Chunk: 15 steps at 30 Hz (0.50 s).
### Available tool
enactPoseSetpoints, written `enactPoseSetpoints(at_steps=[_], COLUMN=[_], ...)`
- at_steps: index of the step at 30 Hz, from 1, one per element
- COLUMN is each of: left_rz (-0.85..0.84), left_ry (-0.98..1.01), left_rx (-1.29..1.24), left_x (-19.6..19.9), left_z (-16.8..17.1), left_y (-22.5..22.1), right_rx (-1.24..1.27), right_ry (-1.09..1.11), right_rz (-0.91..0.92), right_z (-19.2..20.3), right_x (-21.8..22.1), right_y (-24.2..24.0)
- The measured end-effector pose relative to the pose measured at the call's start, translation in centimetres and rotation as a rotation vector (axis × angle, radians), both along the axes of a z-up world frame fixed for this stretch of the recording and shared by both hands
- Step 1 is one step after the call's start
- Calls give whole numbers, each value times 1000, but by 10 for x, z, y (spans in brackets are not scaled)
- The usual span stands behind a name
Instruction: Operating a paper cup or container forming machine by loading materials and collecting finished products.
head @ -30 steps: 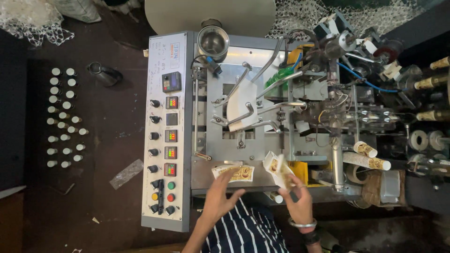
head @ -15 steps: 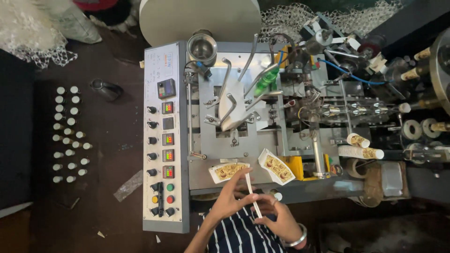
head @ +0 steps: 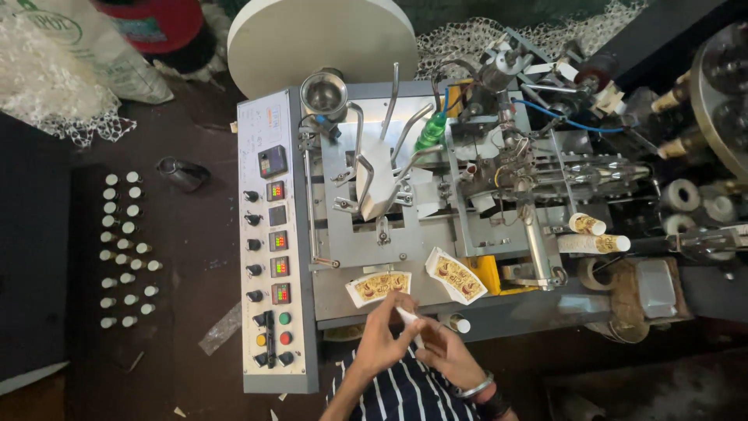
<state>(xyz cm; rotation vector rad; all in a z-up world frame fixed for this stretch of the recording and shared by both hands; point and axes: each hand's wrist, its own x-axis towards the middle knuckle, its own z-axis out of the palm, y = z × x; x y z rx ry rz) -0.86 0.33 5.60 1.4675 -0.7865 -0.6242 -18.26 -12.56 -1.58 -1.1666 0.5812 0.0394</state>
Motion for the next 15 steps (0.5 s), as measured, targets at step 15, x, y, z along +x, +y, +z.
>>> enactPoseSetpoints(at_steps=[15], left_rz=[246], left_ry=[-137], left_rx=[273], left_x=[30], left_z=[-91], left_y=[40], right_rx=[-1456], right_ry=[-125], right_rz=[154], right_z=[-30], right_x=[85], right_y=[-10])
